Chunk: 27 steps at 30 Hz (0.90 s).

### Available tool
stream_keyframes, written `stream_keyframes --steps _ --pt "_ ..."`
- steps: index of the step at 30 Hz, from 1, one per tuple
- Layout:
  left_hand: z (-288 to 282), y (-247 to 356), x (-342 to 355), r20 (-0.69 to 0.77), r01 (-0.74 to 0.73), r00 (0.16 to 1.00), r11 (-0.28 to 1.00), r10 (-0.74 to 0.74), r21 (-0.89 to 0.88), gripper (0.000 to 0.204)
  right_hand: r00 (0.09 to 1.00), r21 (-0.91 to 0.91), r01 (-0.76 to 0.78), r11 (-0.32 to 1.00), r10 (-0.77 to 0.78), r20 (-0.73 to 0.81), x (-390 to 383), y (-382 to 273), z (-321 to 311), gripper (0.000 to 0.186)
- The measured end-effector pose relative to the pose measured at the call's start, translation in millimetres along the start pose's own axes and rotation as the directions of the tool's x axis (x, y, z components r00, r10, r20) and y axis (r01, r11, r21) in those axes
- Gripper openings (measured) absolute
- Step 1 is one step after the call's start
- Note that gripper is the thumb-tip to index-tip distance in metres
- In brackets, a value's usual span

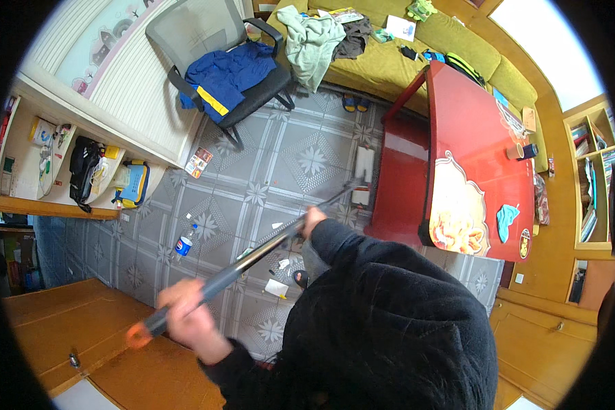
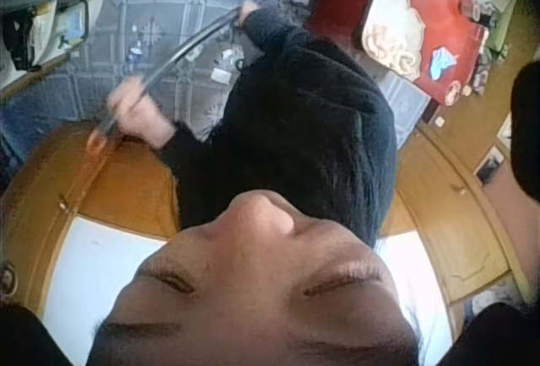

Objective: The person mops the tiled floor of a cluttered living area using a long-handled mop. They move around furniture, including a red table and a yellow sofa, and briefly pick up a small item from a shelf before continuing to mop.

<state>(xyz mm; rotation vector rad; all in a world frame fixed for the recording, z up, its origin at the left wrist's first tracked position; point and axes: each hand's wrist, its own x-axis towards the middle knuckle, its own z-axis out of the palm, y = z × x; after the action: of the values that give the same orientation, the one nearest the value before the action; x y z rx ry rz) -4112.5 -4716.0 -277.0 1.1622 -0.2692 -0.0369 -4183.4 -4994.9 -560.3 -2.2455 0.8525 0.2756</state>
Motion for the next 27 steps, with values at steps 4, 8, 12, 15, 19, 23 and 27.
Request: stream_keyframes --steps 4,8,12,15,19,23,27 --pt "96 -74 31 0.212 0.195 0.967 0.949 -0.143 -0.248 0.017 0.694 0.893 -0.341 -0.293 0.563 0.449 112 122 4 0.028" --pt "115 -85 79 0.138 0.18 0.979 0.958 -0.152 -0.224 0.015 0.611 0.827 -0.485 -0.284 0.566 0.553 142 90 -20 0.029" --pt "99 -80 96 0.062 0.175 0.984 0.966 -0.166 -0.191 0.012 0.975 0.557 -0.182 0.81 0.221 -0.003 139 108 11 0.035" --pt "68 -54 92 -0.22 0.055 0.973 0.997 -0.067 -0.061 0.019 0.974 -0.052 0.194 0.98 -0.186 0.131 124 29 5 0.046" --pt "8 19 71 -0.398 0.066 0.916 0.997 -0.048 0.031 0.024 0.941 0.035 -0.006 0.999 -0.007 0.339 95 -33 114 0.033" --pt "-62 103 4 -0.398 0.051 0.917 0.99 0.006 0.133 0.028 0.842 -0.024 0.161 0.987 -0.125 0.524 37 -153 119 0.028" --pt "-33 142 -24 -0.76 0.006 0.568 0.922 0.316 0.388 0.031 0.706 0.249 -0.159 0.955 -0.067 0.705 -14 -214 111 0.028"
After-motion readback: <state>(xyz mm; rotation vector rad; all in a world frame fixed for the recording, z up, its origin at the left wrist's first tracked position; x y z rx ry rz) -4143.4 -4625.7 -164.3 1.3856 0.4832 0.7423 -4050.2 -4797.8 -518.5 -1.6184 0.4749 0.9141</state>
